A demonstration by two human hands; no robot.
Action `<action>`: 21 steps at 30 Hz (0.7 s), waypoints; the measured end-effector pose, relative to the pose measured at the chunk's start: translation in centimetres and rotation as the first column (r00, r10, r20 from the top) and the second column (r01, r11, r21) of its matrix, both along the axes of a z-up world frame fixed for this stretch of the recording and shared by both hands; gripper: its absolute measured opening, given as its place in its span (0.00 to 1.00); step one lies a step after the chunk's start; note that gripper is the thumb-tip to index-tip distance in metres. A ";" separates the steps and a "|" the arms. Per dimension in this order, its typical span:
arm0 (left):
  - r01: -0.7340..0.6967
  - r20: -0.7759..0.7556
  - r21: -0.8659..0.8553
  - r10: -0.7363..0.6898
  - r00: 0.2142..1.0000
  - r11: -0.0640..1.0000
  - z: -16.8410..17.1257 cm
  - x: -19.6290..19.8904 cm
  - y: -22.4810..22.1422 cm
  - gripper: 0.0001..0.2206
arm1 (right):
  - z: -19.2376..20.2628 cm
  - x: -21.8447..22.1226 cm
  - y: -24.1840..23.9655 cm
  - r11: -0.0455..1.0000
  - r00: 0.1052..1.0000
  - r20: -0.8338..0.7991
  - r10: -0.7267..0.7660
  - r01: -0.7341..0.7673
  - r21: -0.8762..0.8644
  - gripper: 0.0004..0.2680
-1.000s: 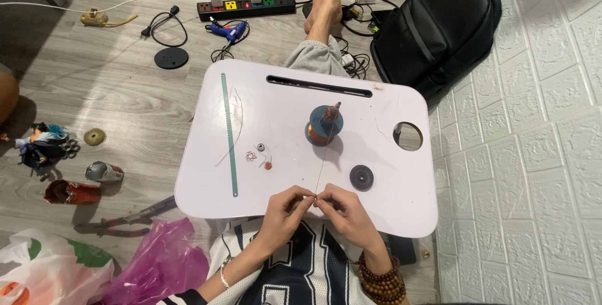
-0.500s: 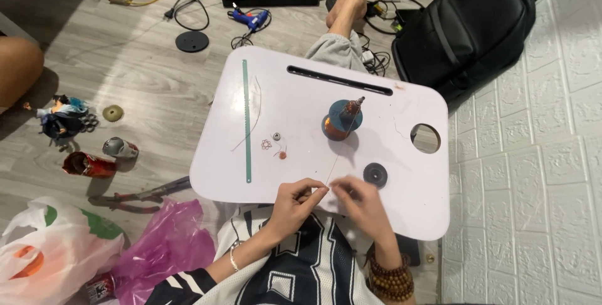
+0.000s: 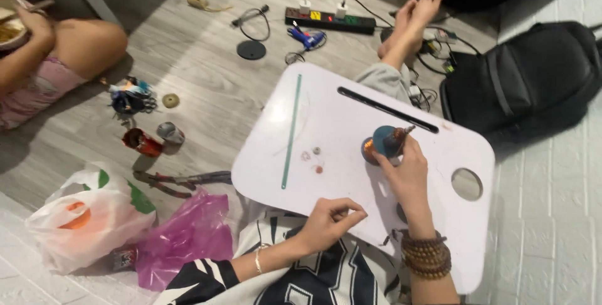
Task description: Preparing a wire spool by threading thin wire through small beads and components on a portable tray.
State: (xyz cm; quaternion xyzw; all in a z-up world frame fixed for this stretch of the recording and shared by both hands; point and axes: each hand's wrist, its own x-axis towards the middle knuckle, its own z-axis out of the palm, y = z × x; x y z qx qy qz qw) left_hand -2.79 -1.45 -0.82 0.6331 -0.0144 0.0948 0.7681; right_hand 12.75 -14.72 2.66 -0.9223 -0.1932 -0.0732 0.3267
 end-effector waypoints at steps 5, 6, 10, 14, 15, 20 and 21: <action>-0.024 -0.018 -0.013 0.023 1.000 1.000 -0.5 2.1 0.2 0.05 | -2.3 2.6 1.0 0.997 0.989 0.127 -0.072 0.071 0.018 0.23; -0.019 -0.036 -0.027 0.018 0.999 0.999 -0.4 2.0 -0.1 0.06 | -3.3 2.8 0.4 0.997 0.983 0.169 -0.078 0.074 0.034 0.23; 0.005 -0.056 -0.022 -0.006 0.998 1.000 -0.7 3.3 0.0 0.06 | -5.0 5.2 0.1 0.996 0.963 0.262 -0.065 0.048 0.073 0.24; -0.038 -0.100 -0.032 0.034 0.994 0.999 -1.1 4.1 -0.3 0.05 | -2.6 4.3 0.1 0.994 0.984 0.175 -0.023 0.003 0.111 0.24; -0.056 -0.117 -0.053 0.049 0.992 0.997 -0.9 4.2 -0.3 0.05 | -2.0 3.9 0.0 0.991 0.990 0.142 0.018 -0.037 0.132 0.26; -0.097 -0.148 0.025 0.099 0.984 0.995 -1.1 3.7 -0.6 0.07 | -1.9 -3.7 -1.9 0.965 0.999 -0.018 -0.028 0.031 0.261 0.13; -0.107 -0.136 0.040 0.112 0.984 0.993 -1.0 3.9 -0.6 0.06 | -2.5 -4.8 -2.1 0.950 0.988 -0.146 0.043 0.004 0.311 0.08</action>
